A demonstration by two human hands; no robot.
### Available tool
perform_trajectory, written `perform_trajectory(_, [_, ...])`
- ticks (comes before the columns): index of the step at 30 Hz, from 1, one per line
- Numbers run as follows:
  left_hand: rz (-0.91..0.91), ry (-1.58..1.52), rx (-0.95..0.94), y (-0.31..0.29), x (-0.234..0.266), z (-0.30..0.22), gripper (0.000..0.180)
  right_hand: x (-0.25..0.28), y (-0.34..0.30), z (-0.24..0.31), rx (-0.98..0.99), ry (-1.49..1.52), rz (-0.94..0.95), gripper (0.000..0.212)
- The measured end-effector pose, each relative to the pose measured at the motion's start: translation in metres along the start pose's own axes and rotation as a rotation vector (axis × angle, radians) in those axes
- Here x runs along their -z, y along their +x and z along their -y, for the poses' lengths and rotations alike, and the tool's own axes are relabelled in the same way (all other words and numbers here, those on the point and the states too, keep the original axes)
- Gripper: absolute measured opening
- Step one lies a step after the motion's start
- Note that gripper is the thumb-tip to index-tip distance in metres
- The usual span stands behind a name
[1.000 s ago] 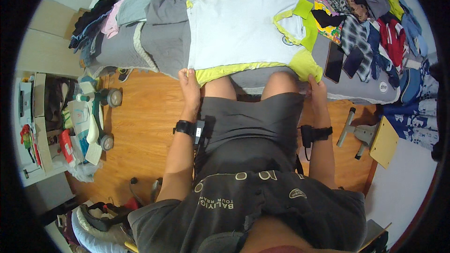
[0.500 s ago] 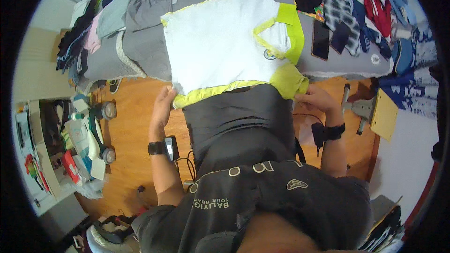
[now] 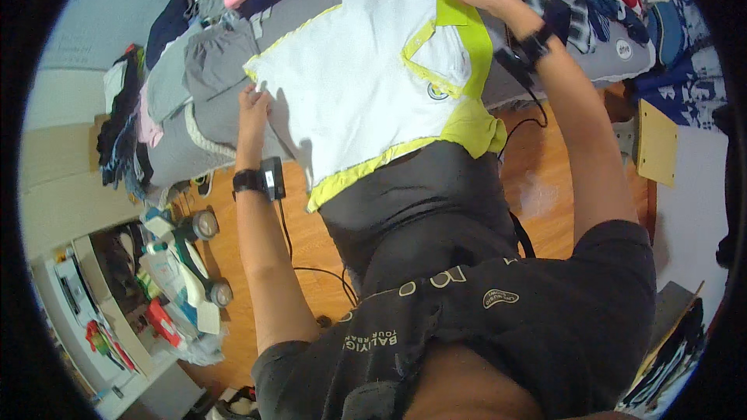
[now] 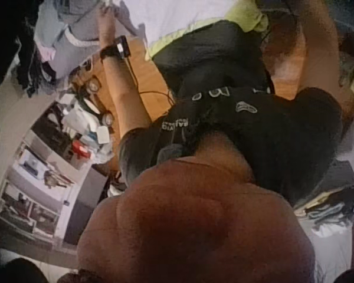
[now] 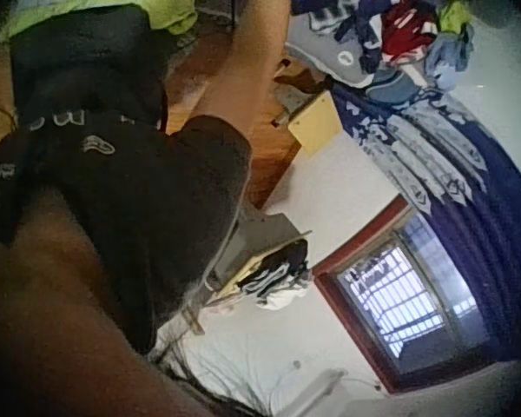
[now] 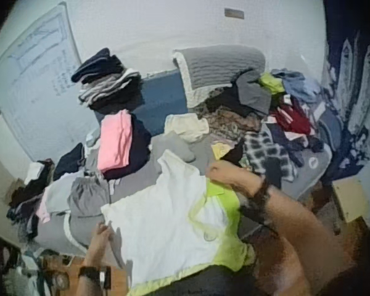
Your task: The person folds a white and yellow tank top and a white long-sleeved shirt on a bed. They smooth each garment, fold the sleeves and sides, and place the finished folds on a growing stack of folded clothes.
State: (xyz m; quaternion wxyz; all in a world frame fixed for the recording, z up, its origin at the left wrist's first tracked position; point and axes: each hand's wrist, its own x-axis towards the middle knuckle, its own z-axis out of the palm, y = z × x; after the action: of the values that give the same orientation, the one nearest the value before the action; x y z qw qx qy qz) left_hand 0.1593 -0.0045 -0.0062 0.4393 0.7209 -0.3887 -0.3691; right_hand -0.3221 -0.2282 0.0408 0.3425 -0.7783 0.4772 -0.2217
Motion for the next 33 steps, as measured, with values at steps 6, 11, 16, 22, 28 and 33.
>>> perform_trajectory(6, [-0.152,0.275,-0.117,0.068,-0.015,0.010,0.040,-0.040,0.084,0.004,-0.068,-0.143,-0.075,0.042])
perform_trajectory(11, [-0.254,0.296,-0.199,0.086,-0.022,0.028,0.034,-0.076,0.115,0.008,-0.026,-0.204,-0.193,0.044])
perform_trajectory(16, [-0.061,0.171,-0.324,0.091,-0.011,0.031,0.025,-0.086,0.146,0.019,0.342,-0.389,-0.267,0.035])
perform_trajectory(22, [-0.578,0.612,-0.586,0.084,0.004,0.010,0.014,-0.056,0.162,0.022,0.179,-0.383,-0.528,0.023])
perform_trajectory(28, [-0.533,0.948,-0.596,0.066,-0.028,-0.014,0.037,-0.069,0.142,0.041,0.150,-0.432,-0.493,0.026])
perform_trajectory(33, [0.000,0.904,-0.859,0.034,-0.082,-0.029,0.052,-0.136,0.071,0.055,0.653,-0.659,-0.193,0.043])
